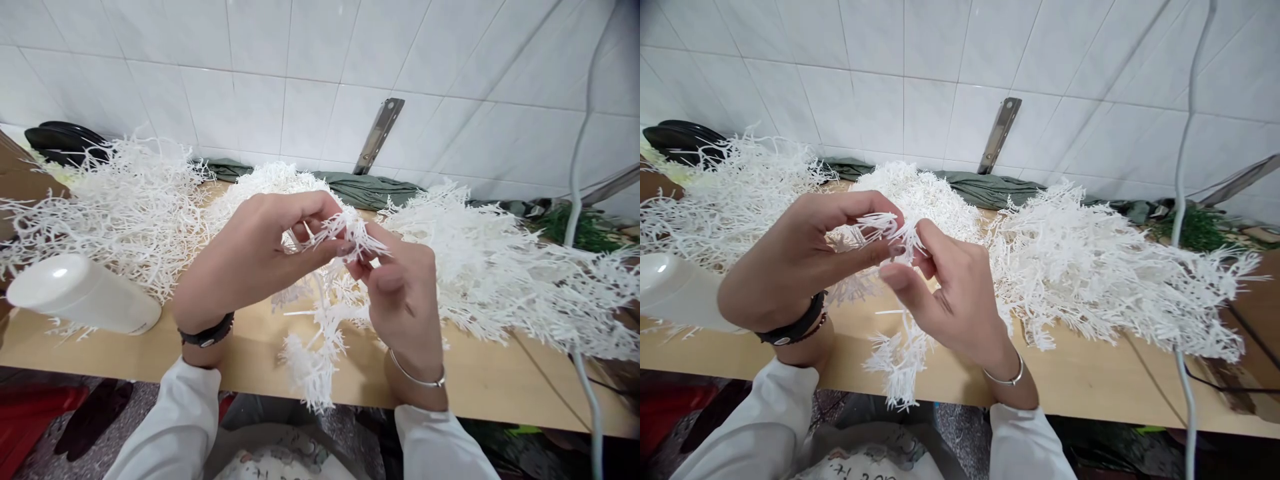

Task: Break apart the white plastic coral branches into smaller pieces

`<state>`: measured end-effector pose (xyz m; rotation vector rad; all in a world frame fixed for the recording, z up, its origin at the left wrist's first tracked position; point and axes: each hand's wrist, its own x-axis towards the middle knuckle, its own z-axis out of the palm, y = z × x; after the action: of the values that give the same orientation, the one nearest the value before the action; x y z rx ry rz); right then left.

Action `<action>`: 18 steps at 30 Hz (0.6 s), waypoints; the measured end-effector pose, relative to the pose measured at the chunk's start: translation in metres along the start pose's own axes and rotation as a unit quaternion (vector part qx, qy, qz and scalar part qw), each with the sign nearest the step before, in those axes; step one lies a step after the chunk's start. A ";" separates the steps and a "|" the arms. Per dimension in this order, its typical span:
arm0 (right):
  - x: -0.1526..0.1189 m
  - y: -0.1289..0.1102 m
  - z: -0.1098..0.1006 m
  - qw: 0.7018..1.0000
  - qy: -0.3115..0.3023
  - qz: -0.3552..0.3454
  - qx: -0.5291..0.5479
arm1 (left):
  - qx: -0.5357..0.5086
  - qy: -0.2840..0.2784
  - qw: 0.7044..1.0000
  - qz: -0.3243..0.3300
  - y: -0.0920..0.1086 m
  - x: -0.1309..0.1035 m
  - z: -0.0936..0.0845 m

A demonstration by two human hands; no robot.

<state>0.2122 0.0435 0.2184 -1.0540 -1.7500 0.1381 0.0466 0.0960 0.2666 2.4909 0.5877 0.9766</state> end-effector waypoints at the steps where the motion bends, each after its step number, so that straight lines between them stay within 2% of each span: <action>1: 0.000 0.000 0.000 1.000 0.003 -0.010 -0.011 | -0.009 -0.007 1.000 -0.005 0.001 0.000 0.000; 5: 0.001 -0.003 -0.002 0.999 0.023 -0.029 -0.026 | -0.028 -0.022 0.999 -0.022 0.006 0.000 0.001; 12: 0.002 -0.004 -0.011 0.999 0.048 -0.016 -0.003 | -0.050 -0.025 0.998 -0.015 0.006 0.001 0.003; 18: 0.005 -0.002 -0.018 0.994 0.103 -0.033 -0.021 | -0.028 -0.071 0.997 -0.011 0.006 0.003 0.005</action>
<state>0.2249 0.0391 0.2310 -1.0025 -1.6048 -0.0485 0.0531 0.0912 0.2678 2.4735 0.5342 0.7892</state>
